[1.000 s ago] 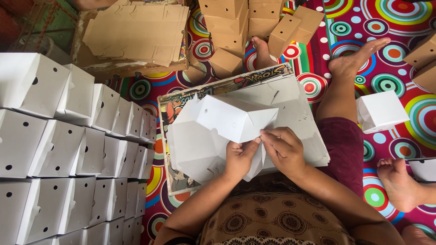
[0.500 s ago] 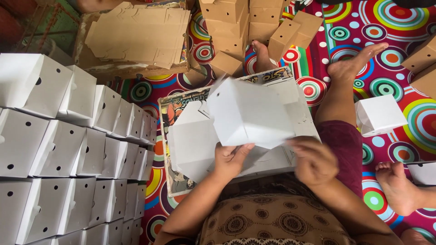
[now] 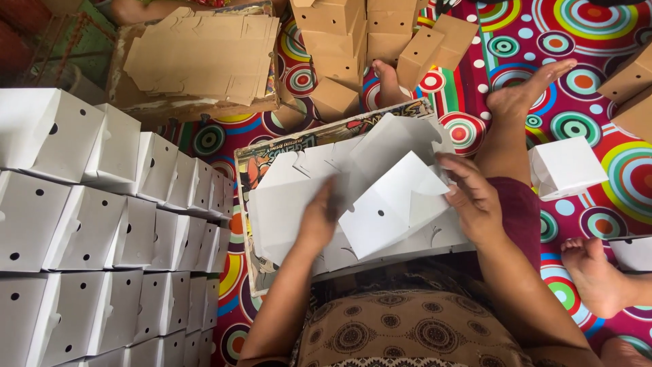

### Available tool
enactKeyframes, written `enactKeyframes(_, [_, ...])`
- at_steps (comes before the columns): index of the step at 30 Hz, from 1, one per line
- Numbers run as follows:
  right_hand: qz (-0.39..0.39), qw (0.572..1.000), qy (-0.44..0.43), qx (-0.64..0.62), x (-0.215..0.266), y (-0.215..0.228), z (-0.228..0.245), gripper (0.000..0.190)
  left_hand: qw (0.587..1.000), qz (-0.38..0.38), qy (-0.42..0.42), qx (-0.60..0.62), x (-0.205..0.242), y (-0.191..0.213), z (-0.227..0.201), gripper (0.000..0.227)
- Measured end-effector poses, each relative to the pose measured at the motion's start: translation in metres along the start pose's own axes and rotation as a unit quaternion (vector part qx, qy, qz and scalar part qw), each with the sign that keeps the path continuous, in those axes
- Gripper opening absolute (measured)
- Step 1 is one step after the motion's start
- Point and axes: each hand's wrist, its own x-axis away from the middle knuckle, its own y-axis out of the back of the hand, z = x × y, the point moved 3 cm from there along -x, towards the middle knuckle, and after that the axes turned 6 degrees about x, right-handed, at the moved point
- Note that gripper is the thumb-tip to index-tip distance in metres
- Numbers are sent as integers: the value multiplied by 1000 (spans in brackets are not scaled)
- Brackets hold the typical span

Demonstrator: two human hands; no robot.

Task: Assembling small white cardboard boxes by folding and tucking flat cardboard sheets.

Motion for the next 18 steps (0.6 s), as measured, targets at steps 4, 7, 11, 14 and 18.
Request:
enactKeyframes(4, [30, 999, 40, 21, -4, -16, 11, 40, 986, -138, -47, 86, -11, 39, 29, 50])
enactKeyframes(7, [43, 993, 92, 54, -9, -28, 27, 37, 971, -111, -121, 172, -10, 58, -8, 33])
enactKeyframes(11, [88, 989, 104, 64, -18, -42, 44, 31, 971, 37, -224, 74, -10, 60, -73, 36])
enactKeyframes(14, [121, 980, 113, 109, -32, -48, 62, 30, 977, 138, -140, -87, -19, 53, -91, 33])
enactKeyframes(18, [164, 954, 141, 208, -43, -53, 76, 32, 936, 291, 30, -195, -21, 34, -74, 34])
